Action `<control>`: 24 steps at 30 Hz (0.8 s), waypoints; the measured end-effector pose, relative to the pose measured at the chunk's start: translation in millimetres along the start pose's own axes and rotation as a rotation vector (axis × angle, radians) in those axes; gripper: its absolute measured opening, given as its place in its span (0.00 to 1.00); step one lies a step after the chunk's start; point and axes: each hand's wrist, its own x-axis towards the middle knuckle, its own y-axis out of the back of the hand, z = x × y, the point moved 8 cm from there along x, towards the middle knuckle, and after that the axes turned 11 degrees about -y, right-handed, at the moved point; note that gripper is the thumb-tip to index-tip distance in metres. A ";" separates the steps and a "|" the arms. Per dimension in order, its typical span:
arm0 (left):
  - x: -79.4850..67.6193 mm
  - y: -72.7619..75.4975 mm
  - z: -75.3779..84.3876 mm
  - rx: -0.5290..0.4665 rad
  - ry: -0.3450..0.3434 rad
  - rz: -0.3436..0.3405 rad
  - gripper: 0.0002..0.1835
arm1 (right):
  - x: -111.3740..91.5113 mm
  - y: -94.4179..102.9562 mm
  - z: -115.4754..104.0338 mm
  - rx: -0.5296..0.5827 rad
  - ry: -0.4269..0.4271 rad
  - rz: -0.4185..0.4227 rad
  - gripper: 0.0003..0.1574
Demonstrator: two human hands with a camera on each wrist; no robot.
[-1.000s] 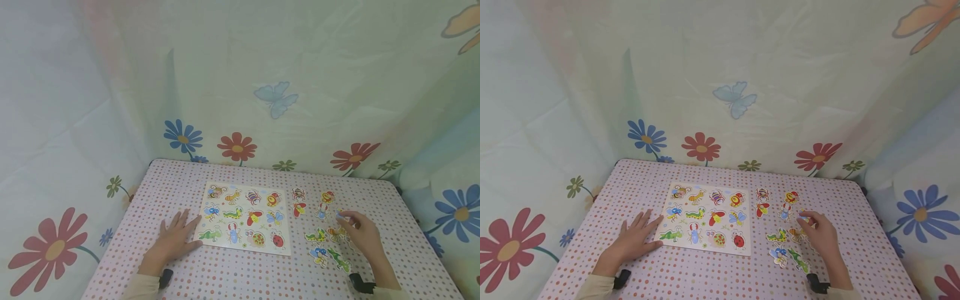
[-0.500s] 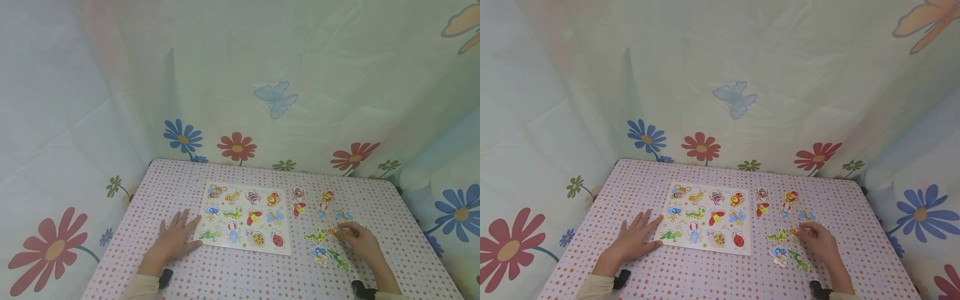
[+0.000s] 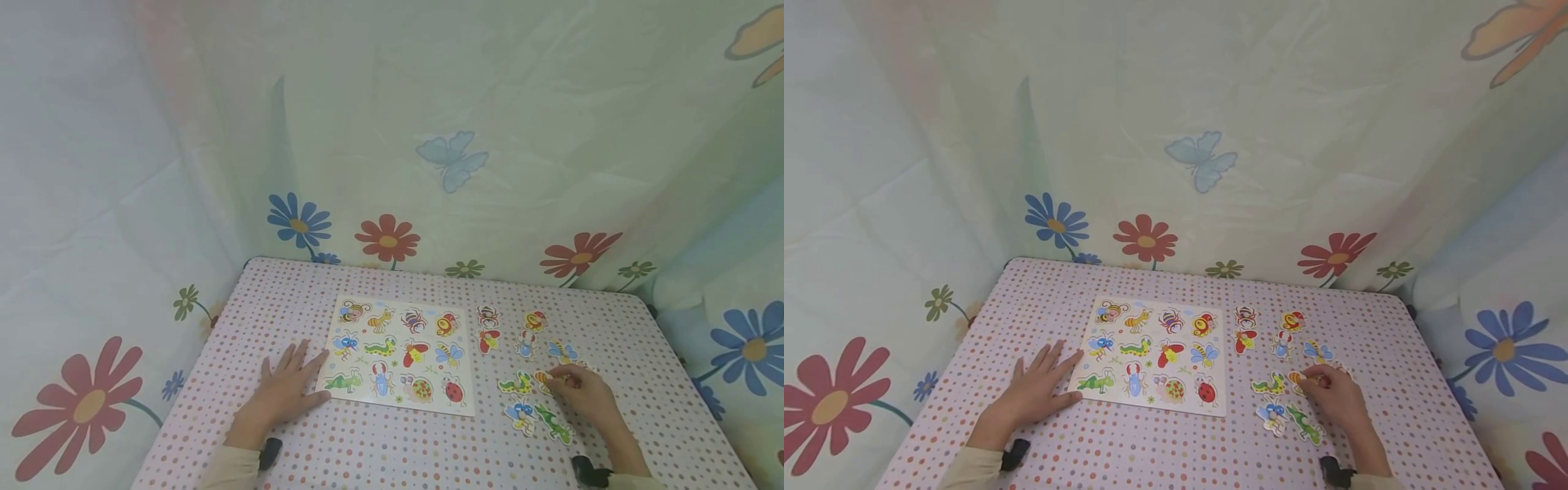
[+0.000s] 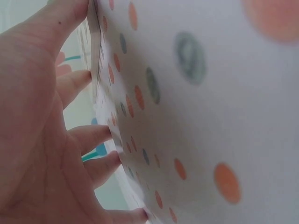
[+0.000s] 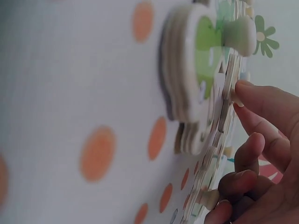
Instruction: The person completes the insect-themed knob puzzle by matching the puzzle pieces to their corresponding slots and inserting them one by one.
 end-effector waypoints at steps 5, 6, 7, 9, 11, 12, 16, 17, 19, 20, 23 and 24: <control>0.5 0.3 -0.5 -0.004 -0.003 0.004 0.43 | 1.7 -1.6 -0.2 -0.013 0.015 -0.001 0.24; 0.6 0.1 -0.8 -0.005 -0.002 0.002 0.43 | 1.8 -1.6 -0.4 -0.015 0.017 0.000 0.23; 0.4 0.1 -0.7 -0.005 -0.003 0.003 0.43 | 1.6 -1.3 -0.8 -0.014 0.020 0.000 0.23; 0.3 -0.7 -1.1 -0.009 -0.002 -0.001 0.43 | 1.1 -1.0 -1.5 -0.014 0.023 -0.001 0.24; 0.3 -1.7 -1.7 -0.014 0.001 -0.002 0.43 | 0.3 -0.7 -2.4 -0.012 0.024 -0.003 0.24; 0.4 -2.2 -2.0 -0.016 0.002 -0.003 0.43 | -0.2 -0.4 -3.1 -0.011 0.023 -0.004 0.24; 0.9 -3.2 -2.7 -0.020 0.005 -0.002 0.44 | -1.4 0.1 -4.7 -0.011 0.006 -0.005 0.24; 0.9 -3.2 -2.7 -0.020 0.006 -0.002 0.44 | -1.4 0.2 -4.8 -0.011 0.003 -0.003 0.24; 1.0 -3.6 -2.9 -0.016 0.005 -0.003 0.43 | -1.0 0.5 -4.8 -0.010 0.001 0.003 0.24; 0.9 -3.4 -2.8 -0.014 0.004 -0.001 0.43 | -0.6 0.3 -4.3 -0.012 0.002 0.006 0.24; 0.6 -3.3 -2.8 -0.014 -0.001 0.004 0.43 | 0.4 -0.7 -2.4 -0.011 0.000 0.013 0.23; 0.6 -3.4 -3.0 -0.013 -0.002 0.006 0.43 | 0.5 -1.1 -1.9 -0.009 -0.001 0.012 0.23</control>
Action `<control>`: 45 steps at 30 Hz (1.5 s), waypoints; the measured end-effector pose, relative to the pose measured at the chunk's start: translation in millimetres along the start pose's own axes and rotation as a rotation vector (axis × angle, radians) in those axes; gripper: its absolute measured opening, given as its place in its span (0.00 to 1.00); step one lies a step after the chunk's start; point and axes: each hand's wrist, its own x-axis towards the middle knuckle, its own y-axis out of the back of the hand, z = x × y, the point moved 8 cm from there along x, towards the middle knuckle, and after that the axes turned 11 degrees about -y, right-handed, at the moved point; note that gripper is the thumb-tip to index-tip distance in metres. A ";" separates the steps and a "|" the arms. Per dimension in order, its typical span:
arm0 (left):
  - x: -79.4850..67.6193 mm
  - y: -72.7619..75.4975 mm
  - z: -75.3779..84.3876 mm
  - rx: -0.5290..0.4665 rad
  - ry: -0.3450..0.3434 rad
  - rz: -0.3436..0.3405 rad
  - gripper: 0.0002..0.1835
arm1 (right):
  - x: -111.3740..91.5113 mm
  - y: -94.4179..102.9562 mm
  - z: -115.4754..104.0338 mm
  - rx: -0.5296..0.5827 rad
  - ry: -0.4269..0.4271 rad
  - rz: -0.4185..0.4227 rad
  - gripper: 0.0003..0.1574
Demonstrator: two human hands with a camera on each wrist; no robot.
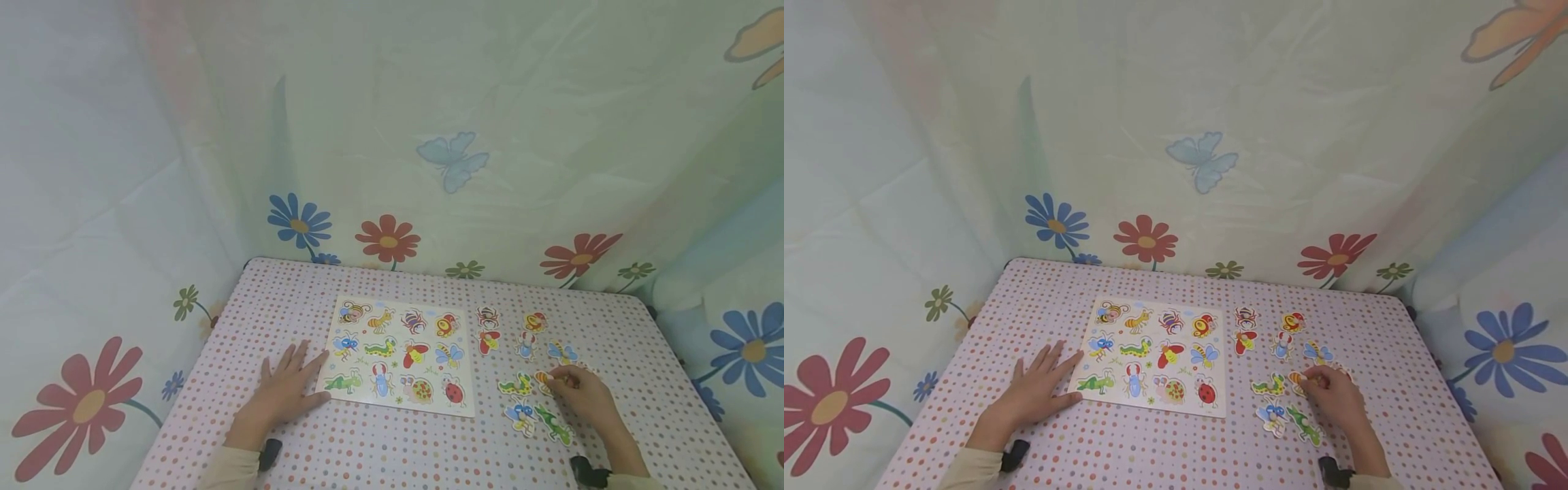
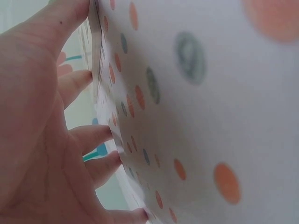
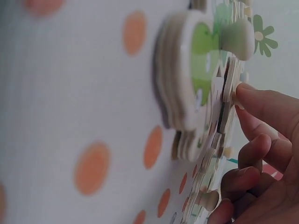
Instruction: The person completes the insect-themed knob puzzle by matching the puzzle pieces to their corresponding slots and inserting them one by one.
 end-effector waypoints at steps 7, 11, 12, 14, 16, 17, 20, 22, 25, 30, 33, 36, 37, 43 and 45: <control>-0.8 0.6 0.4 0.000 0.001 -0.001 0.44 | -2.0 -0.1 -1.4 0.005 0.003 -0.002 0.24; -1.0 1.7 1.3 -0.007 0.000 0.000 0.44 | -5.1 2.4 -10.4 0.008 0.029 0.014 0.25; -1.1 1.8 1.6 -0.006 0.003 -0.006 0.44 | -6.2 3.2 -13.6 0.004 0.042 0.020 0.25; -1.2 2.4 2.1 -0.006 0.004 -0.009 0.43 | -8.9 4.4 -21.1 0.015 0.076 0.022 0.25; -1.2 2.7 2.3 -0.002 0.006 -0.012 0.44 | -11.3 4.7 -29.3 0.024 0.116 0.022 0.24; -1.4 3.0 2.4 -0.003 0.007 -0.011 0.43 | -12.3 4.5 -33.3 0.029 0.134 0.022 0.24; -2.0 3.8 2.9 -0.008 0.005 -0.004 0.43 | -12.9 2.3 -44.2 0.040 0.179 0.020 0.24; -2.6 4.4 3.2 -0.013 0.004 -0.001 0.43 | -11.8 0.5 -50.9 0.038 0.198 0.026 0.23; -3.1 4.9 3.7 -0.016 0.002 0.004 0.43 | -9.7 -2.2 -62.8 0.057 0.233 0.025 0.20; -2.5 5.9 4.4 -0.026 -0.001 0.009 0.43 | -9.3 -6.3 -88.1 0.111 0.299 0.004 0.18; -4.3 2.5 4.7 -0.033 -0.003 -0.004 0.43 | -11.6 -12.4 -101.4 0.118 0.329 -0.017 0.18; -3.9 1.2 4.9 -0.026 -0.012 -0.013 0.43 | -12.1 -18.3 -116.9 0.124 0.369 -0.042 0.17; -3.3 1.5 4.8 -0.020 -0.016 -0.012 0.43 | -11.8 -19.9 -122.9 0.119 0.382 -0.045 0.17; 0.1 4.7 3.2 0.001 -0.021 -0.010 0.43 | -10.4 -26.7 -158.8 0.118 0.465 -0.050 0.12; -0.1 4.2 2.0 0.002 -0.016 -0.021 0.43 | -11.0 -30.0 -169.0 0.125 0.480 -0.059 0.11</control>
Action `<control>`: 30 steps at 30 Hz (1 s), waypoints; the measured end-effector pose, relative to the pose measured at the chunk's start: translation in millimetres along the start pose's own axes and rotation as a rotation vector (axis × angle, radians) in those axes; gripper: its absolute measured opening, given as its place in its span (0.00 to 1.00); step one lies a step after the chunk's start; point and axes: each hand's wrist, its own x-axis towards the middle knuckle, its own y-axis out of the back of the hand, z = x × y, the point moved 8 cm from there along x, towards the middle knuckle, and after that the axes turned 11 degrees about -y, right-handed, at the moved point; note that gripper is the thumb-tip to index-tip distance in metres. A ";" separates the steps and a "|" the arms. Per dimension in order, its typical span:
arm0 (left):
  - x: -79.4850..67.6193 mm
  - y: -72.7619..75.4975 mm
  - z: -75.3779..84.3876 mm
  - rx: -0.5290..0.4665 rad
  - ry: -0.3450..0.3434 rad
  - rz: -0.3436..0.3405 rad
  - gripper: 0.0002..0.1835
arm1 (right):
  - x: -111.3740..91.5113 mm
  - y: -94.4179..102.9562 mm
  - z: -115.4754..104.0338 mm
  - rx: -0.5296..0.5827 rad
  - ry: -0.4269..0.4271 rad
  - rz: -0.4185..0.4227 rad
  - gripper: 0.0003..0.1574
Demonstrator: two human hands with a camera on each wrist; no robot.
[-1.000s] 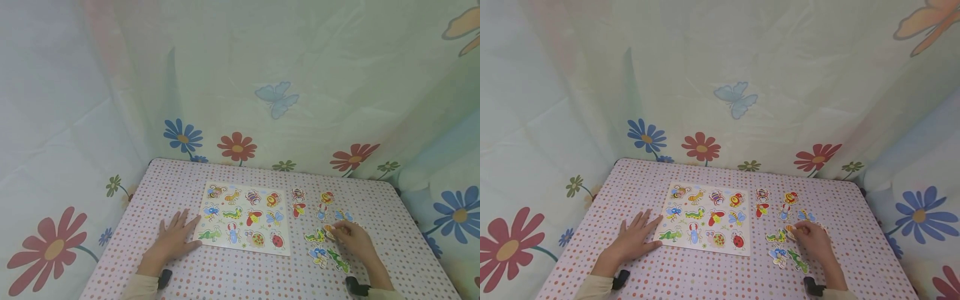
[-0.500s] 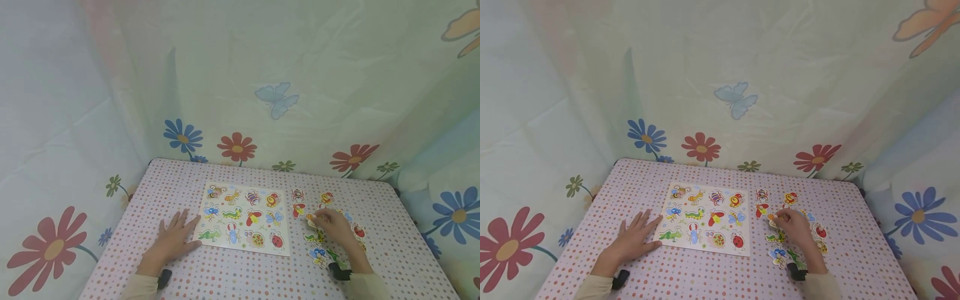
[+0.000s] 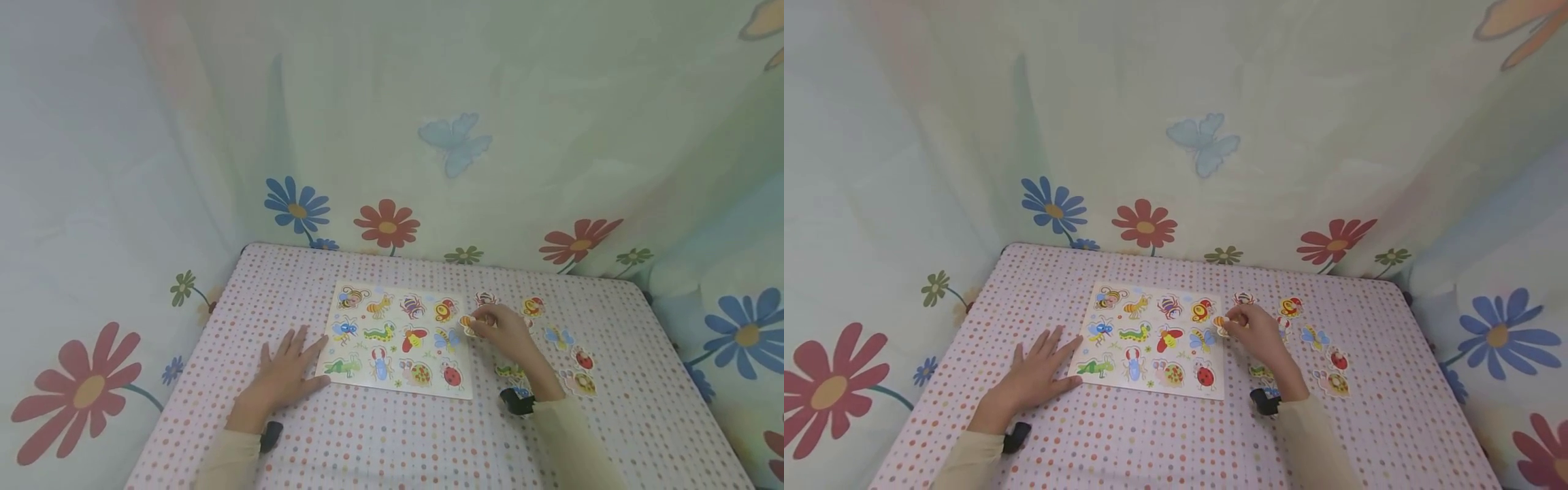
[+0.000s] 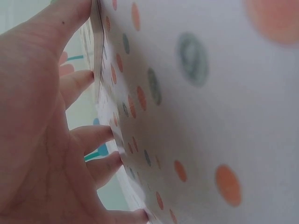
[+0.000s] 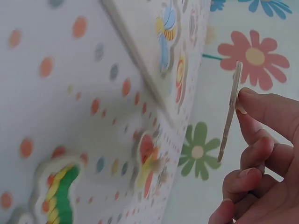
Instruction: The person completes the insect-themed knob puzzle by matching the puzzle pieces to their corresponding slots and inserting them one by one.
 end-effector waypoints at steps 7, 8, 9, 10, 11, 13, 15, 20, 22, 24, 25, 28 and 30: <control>1.6 2.0 -2.5 0.003 0.006 -0.004 0.43 | 16.5 -15.2 -29.0 0.017 0.023 -0.025 0.10; 1.5 2.2 -2.3 0.001 0.006 -0.003 0.43 | 18.5 -18.1 -31.9 0.011 0.023 -0.029 0.10; 1.5 1.9 -2.3 0.000 0.009 -0.005 0.43 | 20.2 -21.2 -35.1 0.012 0.019 -0.037 0.11; 1.5 1.6 -2.0 0.000 0.011 -0.006 0.43 | 22.0 -24.4 -37.6 0.009 0.015 -0.045 0.11; 1.3 1.3 -1.7 -0.001 0.014 -0.008 0.43 | 23.6 -27.7 -40.4 0.011 0.011 -0.056 0.12; 1.1 0.5 -1.0 -0.001 0.018 -0.010 0.43 | 26.5 -33.8 -46.8 0.012 0.008 -0.071 0.11; 0.9 -0.6 -0.8 -0.003 0.019 -0.014 0.43 | 29.0 -39.6 -53.4 0.008 0.012 -0.078 0.11; 0.6 0.7 -1.0 -0.011 0.014 -0.011 0.43 | 40.8 -55.3 -74.2 -0.003 0.056 -0.092 0.09; 0.3 1.3 -1.2 -0.014 0.013 -0.009 0.43 | 45.9 -62.9 -82.7 0.000 0.064 -0.109 0.08; 0.0 1.1 -1.9 -0.016 0.015 -0.008 0.43 | 50.0 -69.5 -92.0 0.005 0.079 -0.128 0.09; -0.1 0.6 -2.4 -0.014 0.018 -0.012 0.43 | 51.9 -72.6 -96.2 0.004 0.088 -0.135 0.09; 0.2 -0.9 -2.8 -0.009 0.017 -0.018 0.43 | 57.1 -79.8 -108.1 0.003 0.123 -0.144 0.08; 0.4 -1.5 -2.9 -0.009 0.016 -0.018 0.43 | 60.6 -84.4 -114.1 0.002 0.134 -0.145 0.07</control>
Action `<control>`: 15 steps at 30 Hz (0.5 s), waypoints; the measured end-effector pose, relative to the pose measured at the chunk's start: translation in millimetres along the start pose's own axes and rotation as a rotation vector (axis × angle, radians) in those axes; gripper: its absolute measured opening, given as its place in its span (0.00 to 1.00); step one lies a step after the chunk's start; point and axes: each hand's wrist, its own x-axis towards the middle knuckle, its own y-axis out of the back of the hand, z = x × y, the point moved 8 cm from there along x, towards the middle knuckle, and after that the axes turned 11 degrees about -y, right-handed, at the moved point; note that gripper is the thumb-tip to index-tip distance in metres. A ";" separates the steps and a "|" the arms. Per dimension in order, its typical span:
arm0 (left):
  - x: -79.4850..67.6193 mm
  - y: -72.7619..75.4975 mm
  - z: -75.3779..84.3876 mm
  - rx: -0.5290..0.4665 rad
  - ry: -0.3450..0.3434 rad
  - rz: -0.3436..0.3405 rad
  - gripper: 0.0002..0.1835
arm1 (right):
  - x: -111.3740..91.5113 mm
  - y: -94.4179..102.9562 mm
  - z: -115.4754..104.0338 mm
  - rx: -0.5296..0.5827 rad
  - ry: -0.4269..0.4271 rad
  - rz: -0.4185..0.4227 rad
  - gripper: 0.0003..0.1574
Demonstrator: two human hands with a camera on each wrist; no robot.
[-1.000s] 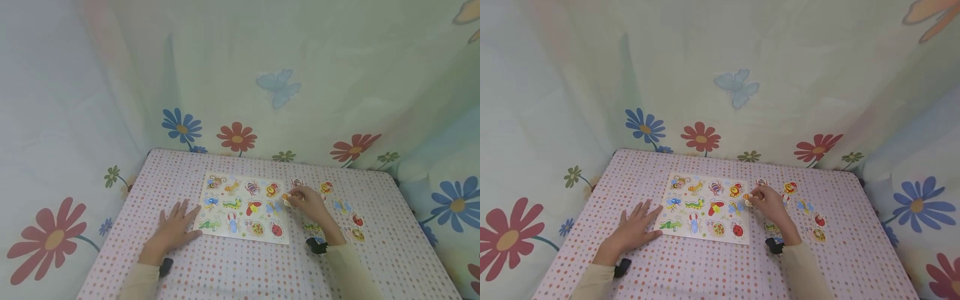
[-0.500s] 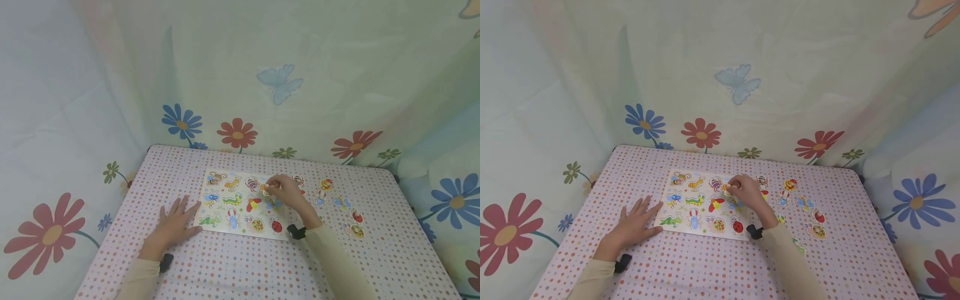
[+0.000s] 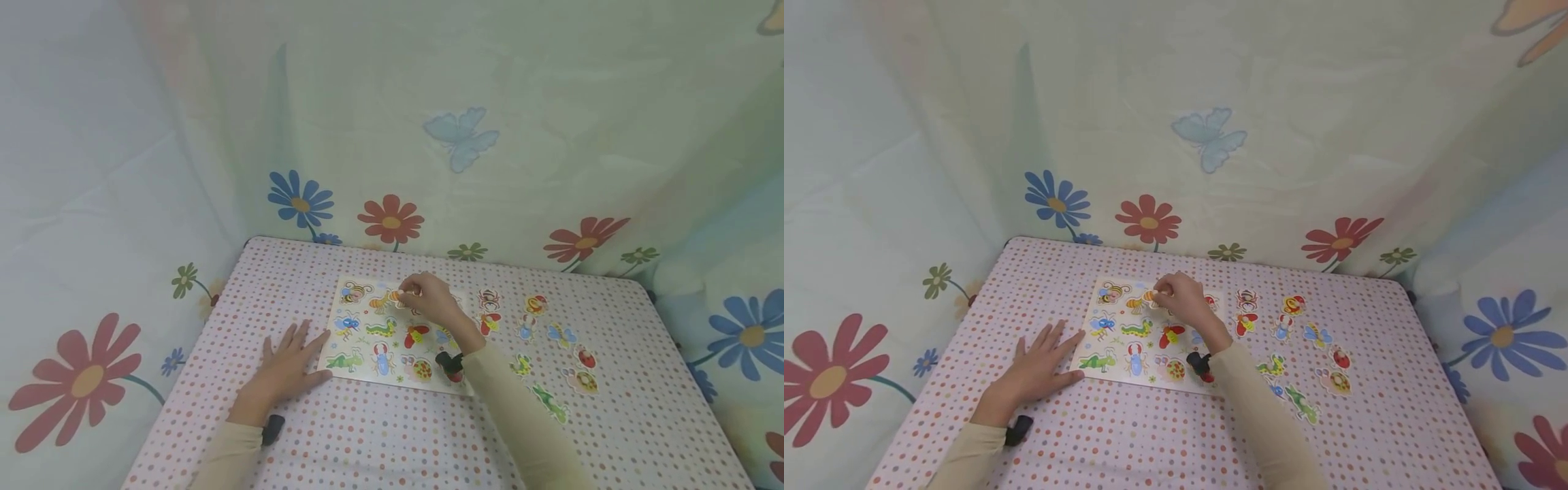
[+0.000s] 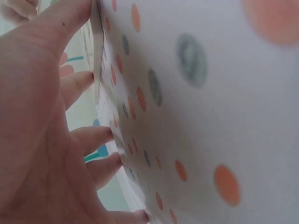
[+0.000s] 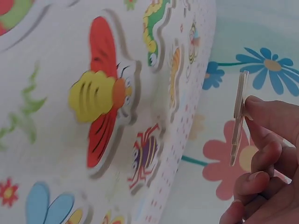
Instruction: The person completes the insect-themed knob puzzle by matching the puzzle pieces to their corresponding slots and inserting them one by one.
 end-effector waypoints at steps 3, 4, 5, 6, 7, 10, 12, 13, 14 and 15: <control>0.6 0.7 0.7 -0.003 -0.006 0.007 0.43 | 7.2 -5.7 -6.3 -0.007 -0.005 -0.001 0.07; 0.6 0.9 0.8 -0.004 -0.008 0.010 0.43 | 9.6 -8.2 -7.6 -0.009 -0.014 -0.004 0.07; 0.7 1.0 0.8 -0.005 -0.007 0.011 0.43 | 11.7 -10.6 -8.8 -0.012 -0.026 -0.006 0.08; 0.7 1.1 0.9 -0.001 -0.008 0.011 0.43 | 13.7 -13.2 -9.6 -0.014 -0.039 -0.009 0.08; 0.8 1.1 1.2 -0.001 -0.010 0.012 0.43 | 15.5 -16.0 -10.0 -0.018 -0.055 -0.014 0.08; 0.6 1.2 1.6 -0.001 -0.012 0.014 0.43 | 21.1 -25.3 -9.7 -0.037 -0.092 -0.029 0.08; 0.2 1.5 2.1 -0.001 -0.012 0.015 0.43 | 24.3 -30.7 -9.2 -0.057 -0.108 -0.037 0.08; 0.1 1.7 2.4 -0.002 -0.012 0.016 0.43 | 25.7 -32.9 -9.0 -0.068 -0.112 -0.040 0.08; 0.0 2.0 2.4 -0.001 -0.011 0.015 0.43 | 27.0 -35.0 -9.0 -0.076 -0.114 -0.043 0.08; -0.2 2.3 2.8 -0.002 -0.010 0.016 0.43 | 28.3 -37.3 -8.4 -0.084 -0.118 -0.048 0.08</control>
